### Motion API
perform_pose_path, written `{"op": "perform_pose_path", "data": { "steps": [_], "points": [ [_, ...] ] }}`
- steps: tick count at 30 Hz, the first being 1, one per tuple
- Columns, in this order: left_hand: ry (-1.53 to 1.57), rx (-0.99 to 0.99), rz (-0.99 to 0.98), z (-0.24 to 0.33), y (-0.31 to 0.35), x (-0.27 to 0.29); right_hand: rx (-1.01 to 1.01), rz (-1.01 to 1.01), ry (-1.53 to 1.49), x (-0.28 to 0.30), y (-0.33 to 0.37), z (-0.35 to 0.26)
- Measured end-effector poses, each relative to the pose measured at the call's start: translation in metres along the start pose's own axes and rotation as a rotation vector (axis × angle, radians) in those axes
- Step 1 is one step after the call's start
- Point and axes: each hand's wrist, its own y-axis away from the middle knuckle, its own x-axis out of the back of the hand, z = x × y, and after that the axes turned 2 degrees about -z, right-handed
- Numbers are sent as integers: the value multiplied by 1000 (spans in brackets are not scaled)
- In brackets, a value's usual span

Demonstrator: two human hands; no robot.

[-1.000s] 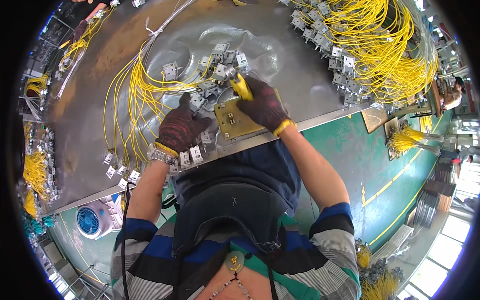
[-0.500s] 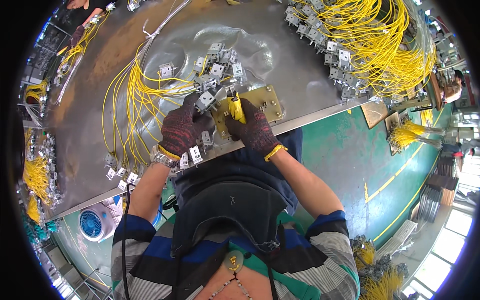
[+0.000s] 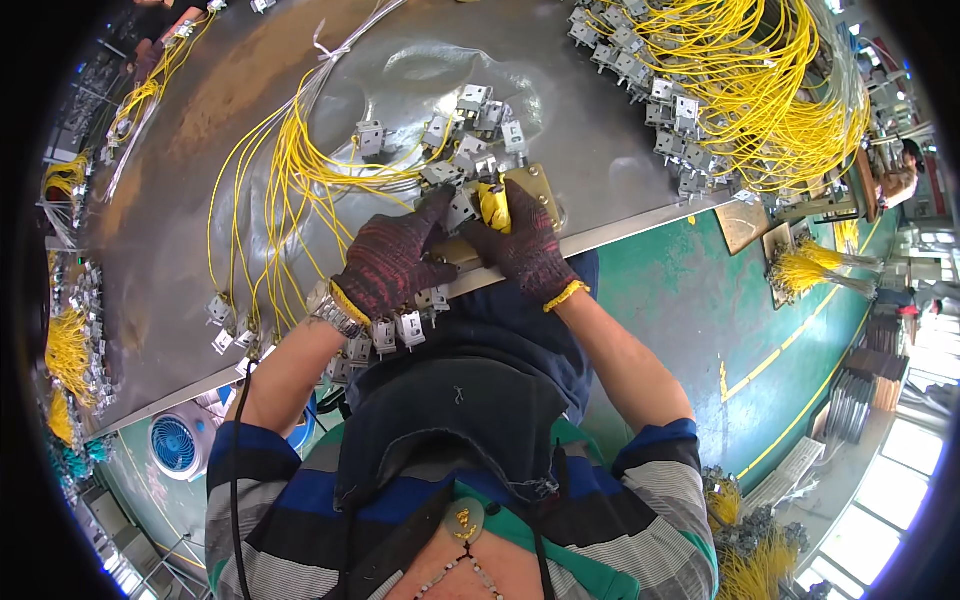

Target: Assembling small electrical components with yellow wires onto a metal mounting jig using a hand tool.

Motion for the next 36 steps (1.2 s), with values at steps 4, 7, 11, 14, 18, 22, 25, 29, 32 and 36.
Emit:
{"op": "perform_pose_path", "data": {
  "steps": [4, 7, 11, 14, 18, 22, 25, 29, 32, 36],
  "points": [
    [-222, 24, -101, 12, -9, 11, 398, 108, 502, 2, -5, 3],
    [-278, 3, -60, 14, -5, 15, 357, 124, 575, -4, -1, 1],
    [-323, -28, 70, 2, -4, 4, 352, 102, 655, -11, -2, 1],
    [-200, -61, 114, -2, -11, -4, 415, 44, 763, -15, 8, -12],
    [-66, -119, 257, -31, -30, -50, 549, -12, 848, -22, 4, -8],
    [-75, -20, 67, 1, -29, -16, 257, -103, 540, 4, 15, -20],
    [-74, -118, 279, 5, -23, -17, -297, -254, 252, 37, 17, -44],
    [-65, -150, 325, -6, -24, -32, -182, -249, 86, 70, 31, -33],
    [-90, -146, 306, -8, -25, -34, -151, -213, 308, 63, 44, -51],
    [-109, -145, 263, 1, -31, -29, 389, -100, 717, 54, 51, -51]
  ]
}}
